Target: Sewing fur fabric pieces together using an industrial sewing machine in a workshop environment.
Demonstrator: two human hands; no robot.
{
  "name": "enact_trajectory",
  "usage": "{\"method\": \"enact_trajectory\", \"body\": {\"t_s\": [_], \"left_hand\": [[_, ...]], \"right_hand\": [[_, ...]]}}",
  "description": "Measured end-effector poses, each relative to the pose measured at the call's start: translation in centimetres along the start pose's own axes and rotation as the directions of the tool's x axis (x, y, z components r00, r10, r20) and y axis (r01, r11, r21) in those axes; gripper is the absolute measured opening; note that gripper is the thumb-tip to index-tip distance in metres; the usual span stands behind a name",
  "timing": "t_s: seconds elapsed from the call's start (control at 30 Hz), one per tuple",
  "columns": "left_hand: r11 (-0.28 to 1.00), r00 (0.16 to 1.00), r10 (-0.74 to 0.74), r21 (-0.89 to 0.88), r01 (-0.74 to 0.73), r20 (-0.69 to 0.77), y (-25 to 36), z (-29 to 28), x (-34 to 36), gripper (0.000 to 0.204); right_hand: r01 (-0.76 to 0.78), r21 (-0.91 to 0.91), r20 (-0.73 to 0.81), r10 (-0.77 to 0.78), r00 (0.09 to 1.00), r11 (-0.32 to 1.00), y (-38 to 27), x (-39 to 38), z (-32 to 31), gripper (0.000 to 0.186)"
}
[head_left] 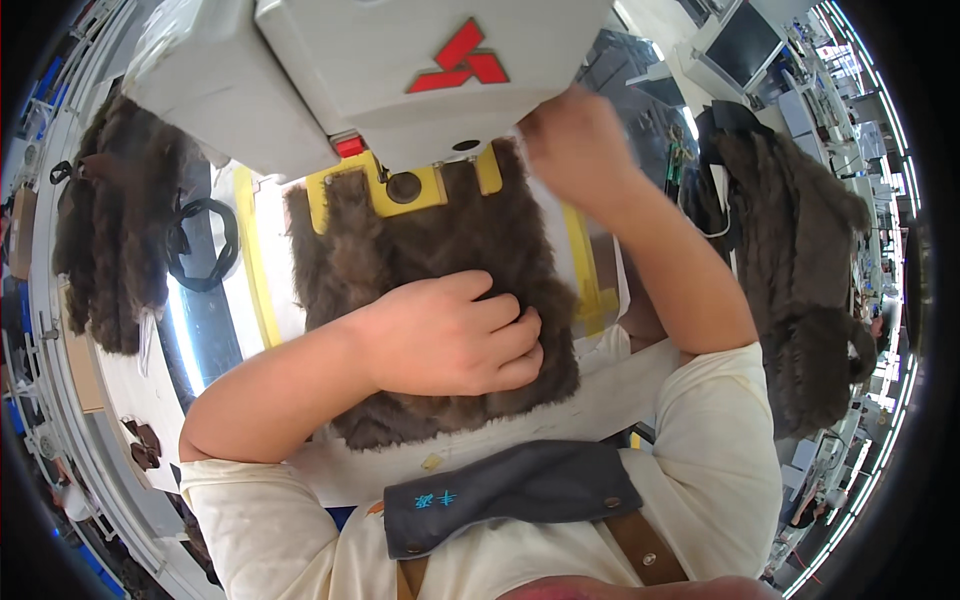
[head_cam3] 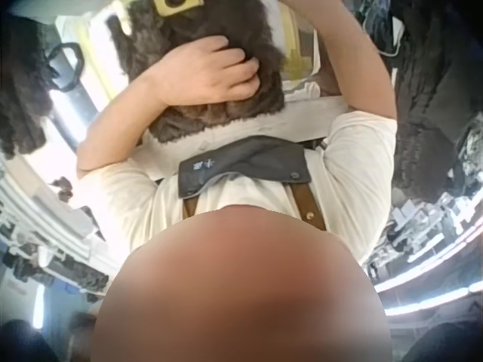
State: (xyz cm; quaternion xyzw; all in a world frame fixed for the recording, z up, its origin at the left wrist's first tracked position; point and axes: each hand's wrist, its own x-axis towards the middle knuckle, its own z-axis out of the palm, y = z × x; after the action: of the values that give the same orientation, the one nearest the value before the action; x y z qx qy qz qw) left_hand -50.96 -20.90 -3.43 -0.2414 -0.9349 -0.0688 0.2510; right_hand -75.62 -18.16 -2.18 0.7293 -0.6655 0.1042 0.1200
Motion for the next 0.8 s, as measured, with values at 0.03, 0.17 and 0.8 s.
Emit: {"method": "enact_trajectory", "body": {"t_s": [0.03, 0.17, 0.8], "left_hand": [[1.0, 1.0, 0.001, -0.007, 0.0, 0.015, -0.1, 0.0, -0.1, 0.024], [0.998, 0.997, 0.049, -0.039, -0.047, 0.061, -0.2, -0.8, 0.9, 0.025], [1.0, 0.968, 0.021, -0.011, -0.018, 0.25, -0.4, -1.8, 2.2, 0.028]], "right_hand": [[0.005, -0.008, 0.004, -0.005, 1.0, 1.0, 1.0, 0.1, -0.6, 0.012], [-0.28, 0.069, -0.225, 0.288, 0.931, 0.958, 9.6, -1.4, -2.4, 0.029], [-0.756, -0.22, -0.055, 0.766, 0.64, 0.616, 35.8, -7.8, -2.0, 0.024]]}}
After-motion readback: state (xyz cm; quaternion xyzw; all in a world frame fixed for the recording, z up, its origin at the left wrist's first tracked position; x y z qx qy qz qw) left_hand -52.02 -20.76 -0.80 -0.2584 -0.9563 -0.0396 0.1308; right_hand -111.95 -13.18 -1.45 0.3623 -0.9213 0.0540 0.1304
